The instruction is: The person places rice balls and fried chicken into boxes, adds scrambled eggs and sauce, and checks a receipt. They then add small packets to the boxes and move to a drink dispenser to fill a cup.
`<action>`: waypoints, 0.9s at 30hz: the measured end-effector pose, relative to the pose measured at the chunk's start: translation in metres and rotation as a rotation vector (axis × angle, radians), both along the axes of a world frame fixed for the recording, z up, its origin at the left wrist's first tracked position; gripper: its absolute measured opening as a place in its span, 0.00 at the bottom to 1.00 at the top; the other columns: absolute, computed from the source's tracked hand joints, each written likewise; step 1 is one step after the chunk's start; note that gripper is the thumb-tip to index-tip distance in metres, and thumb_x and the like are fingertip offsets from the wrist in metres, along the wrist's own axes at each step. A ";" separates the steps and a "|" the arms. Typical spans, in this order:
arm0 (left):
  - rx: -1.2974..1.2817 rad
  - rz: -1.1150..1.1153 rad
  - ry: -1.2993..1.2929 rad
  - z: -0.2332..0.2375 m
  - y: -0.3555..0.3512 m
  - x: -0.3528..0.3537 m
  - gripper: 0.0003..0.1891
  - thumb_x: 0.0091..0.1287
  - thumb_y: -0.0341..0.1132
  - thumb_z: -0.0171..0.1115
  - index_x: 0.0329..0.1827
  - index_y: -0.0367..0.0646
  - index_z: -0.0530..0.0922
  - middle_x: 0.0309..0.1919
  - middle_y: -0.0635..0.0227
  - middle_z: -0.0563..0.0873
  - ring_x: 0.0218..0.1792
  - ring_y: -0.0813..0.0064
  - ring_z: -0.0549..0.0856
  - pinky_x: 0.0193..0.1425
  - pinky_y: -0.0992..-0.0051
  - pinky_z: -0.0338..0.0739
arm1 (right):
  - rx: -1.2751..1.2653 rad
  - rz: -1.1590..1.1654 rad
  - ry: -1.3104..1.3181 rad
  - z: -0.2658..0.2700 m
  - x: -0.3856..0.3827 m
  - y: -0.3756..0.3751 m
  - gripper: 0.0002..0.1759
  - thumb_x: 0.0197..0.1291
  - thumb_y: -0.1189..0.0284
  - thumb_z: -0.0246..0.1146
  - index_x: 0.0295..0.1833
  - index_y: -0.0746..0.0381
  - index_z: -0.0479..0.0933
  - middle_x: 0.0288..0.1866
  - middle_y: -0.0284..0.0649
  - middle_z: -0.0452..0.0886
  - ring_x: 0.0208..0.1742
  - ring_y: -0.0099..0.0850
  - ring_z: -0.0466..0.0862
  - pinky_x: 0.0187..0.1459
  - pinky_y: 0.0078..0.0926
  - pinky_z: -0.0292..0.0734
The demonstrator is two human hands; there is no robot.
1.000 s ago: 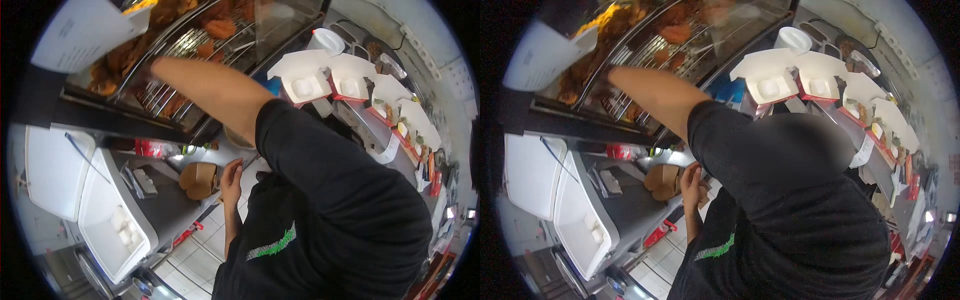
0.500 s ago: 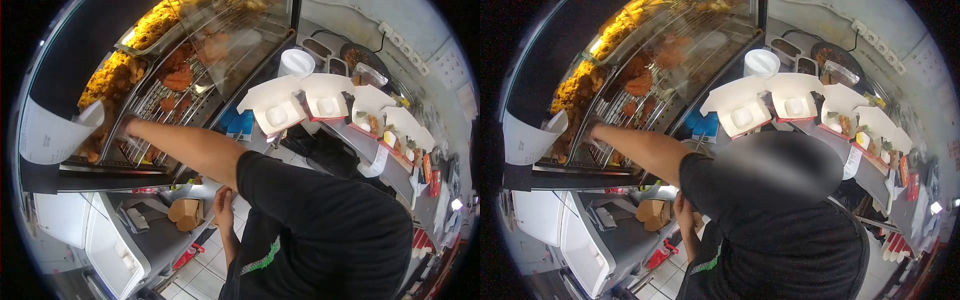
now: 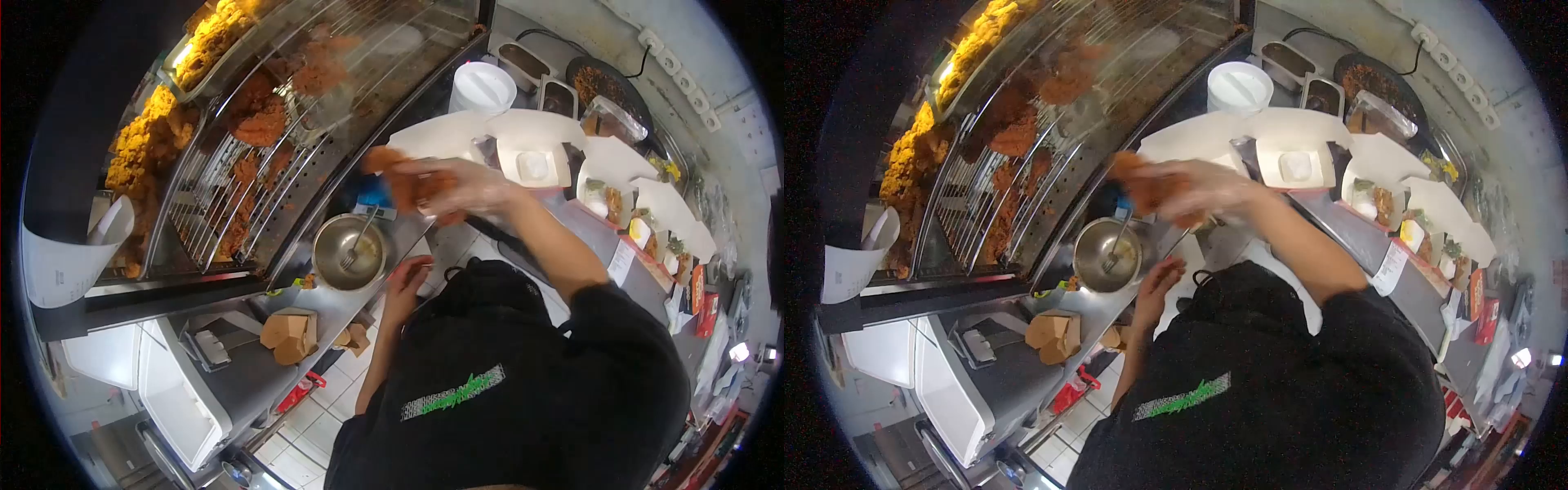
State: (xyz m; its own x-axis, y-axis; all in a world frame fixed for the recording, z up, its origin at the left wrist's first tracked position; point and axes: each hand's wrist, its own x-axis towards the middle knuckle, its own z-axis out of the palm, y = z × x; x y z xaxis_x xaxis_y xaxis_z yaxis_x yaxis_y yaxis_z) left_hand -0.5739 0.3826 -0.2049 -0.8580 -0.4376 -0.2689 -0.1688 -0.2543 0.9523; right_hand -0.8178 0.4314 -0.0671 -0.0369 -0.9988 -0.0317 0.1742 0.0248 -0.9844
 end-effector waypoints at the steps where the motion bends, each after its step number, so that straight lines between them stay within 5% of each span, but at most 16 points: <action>1: 0.041 -0.047 -0.019 -0.006 0.002 -0.017 0.15 0.69 0.32 0.54 0.56 0.41 0.74 0.52 0.66 0.80 0.55 0.73 0.78 0.61 0.72 0.69 | 0.062 -0.113 0.155 -0.014 -0.026 0.017 0.43 0.44 0.65 0.71 0.69 0.59 0.66 0.58 0.43 0.77 0.51 0.32 0.80 0.52 0.25 0.77; 3: 0.092 -0.097 -0.050 -0.017 0.004 -0.044 0.17 0.70 0.37 0.54 0.59 0.42 0.72 0.56 0.66 0.77 0.56 0.71 0.77 0.62 0.69 0.70 | 0.237 -0.273 -0.008 -0.065 -0.067 0.034 0.43 0.40 0.63 0.72 0.66 0.61 0.69 0.55 0.44 0.78 0.47 0.33 0.81 0.50 0.27 0.77; 6: 0.327 -0.042 -0.098 -0.047 0.009 -0.092 0.20 0.71 0.43 0.53 0.62 0.44 0.69 0.58 0.66 0.75 0.57 0.68 0.77 0.61 0.65 0.71 | 0.526 -0.325 0.112 -0.096 -0.095 0.030 0.36 0.44 0.73 0.71 0.64 0.63 0.71 0.53 0.42 0.78 0.46 0.30 0.79 0.52 0.24 0.73; 9: 0.688 0.095 -0.035 -0.052 0.006 -0.133 0.23 0.71 0.48 0.52 0.65 0.46 0.66 0.60 0.64 0.73 0.58 0.64 0.76 0.59 0.61 0.73 | 0.321 -0.605 -0.036 -0.093 -0.092 0.046 0.34 0.48 0.70 0.71 0.63 0.64 0.71 0.49 0.41 0.79 0.44 0.29 0.80 0.47 0.25 0.76; 12: 0.804 0.127 0.067 -0.063 0.002 -0.149 0.26 0.72 0.53 0.48 0.65 0.46 0.65 0.63 0.59 0.71 0.60 0.60 0.76 0.59 0.59 0.75 | 0.253 -0.838 -0.033 -0.110 -0.129 0.091 0.25 0.56 0.69 0.66 0.60 0.62 0.73 0.45 0.40 0.79 0.39 0.26 0.80 0.39 0.25 0.78; 15: 0.846 0.175 0.042 -0.060 -0.004 -0.157 0.26 0.72 0.53 0.48 0.64 0.42 0.65 0.62 0.57 0.71 0.60 0.60 0.75 0.61 0.59 0.75 | 0.375 -1.163 -0.039 -0.099 -0.161 0.126 0.13 0.65 0.62 0.59 0.45 0.60 0.73 0.22 0.32 0.74 0.18 0.22 0.71 0.17 0.22 0.66; 16: 0.861 0.187 0.054 -0.062 -0.006 -0.158 0.24 0.73 0.51 0.47 0.62 0.42 0.66 0.59 0.58 0.74 0.58 0.60 0.77 0.59 0.60 0.76 | 0.471 -1.153 0.010 -0.123 -0.184 0.135 0.12 0.65 0.63 0.58 0.45 0.61 0.71 0.31 0.40 0.78 0.24 0.31 0.78 0.23 0.31 0.73; 19: 0.878 0.213 0.062 -0.070 -0.011 -0.156 0.20 0.75 0.48 0.45 0.58 0.42 0.68 0.53 0.58 0.79 0.54 0.62 0.80 0.57 0.61 0.78 | 0.571 -1.131 1.470 -0.180 -0.188 0.147 0.12 0.63 0.67 0.57 0.48 0.62 0.69 0.45 0.48 0.77 0.39 0.43 0.80 0.39 0.42 0.77; 20: 0.865 0.207 0.058 -0.068 -0.014 -0.160 0.21 0.75 0.48 0.45 0.58 0.41 0.68 0.53 0.58 0.79 0.55 0.61 0.80 0.58 0.62 0.78 | 0.723 -1.016 1.145 -0.133 -0.160 0.142 0.19 0.60 0.69 0.56 0.55 0.64 0.67 0.61 0.56 0.68 0.60 0.52 0.71 0.60 0.44 0.67; 23: 0.858 0.210 0.057 -0.072 -0.015 -0.169 0.21 0.75 0.48 0.44 0.58 0.39 0.68 0.53 0.56 0.79 0.55 0.61 0.80 0.59 0.63 0.78 | 0.636 -0.993 1.543 -0.166 -0.145 0.148 0.30 0.59 0.62 0.61 0.62 0.68 0.63 0.67 0.57 0.61 0.70 0.51 0.60 0.69 0.38 0.58; 24: 0.852 0.213 0.063 -0.074 -0.018 -0.173 0.22 0.75 0.49 0.44 0.58 0.39 0.68 0.53 0.55 0.79 0.55 0.61 0.80 0.59 0.64 0.78 | 0.646 -0.986 1.537 -0.169 -0.139 0.149 0.34 0.58 0.62 0.61 0.64 0.71 0.60 0.68 0.58 0.60 0.73 0.52 0.54 0.72 0.37 0.52; 27: 0.910 0.213 0.105 -0.075 -0.019 -0.178 0.22 0.75 0.49 0.44 0.59 0.40 0.67 0.53 0.55 0.78 0.56 0.61 0.79 0.60 0.66 0.78 | 0.672 -0.868 1.484 -0.164 -0.144 0.150 0.34 0.59 0.62 0.61 0.65 0.71 0.61 0.68 0.57 0.60 0.73 0.52 0.55 0.72 0.37 0.53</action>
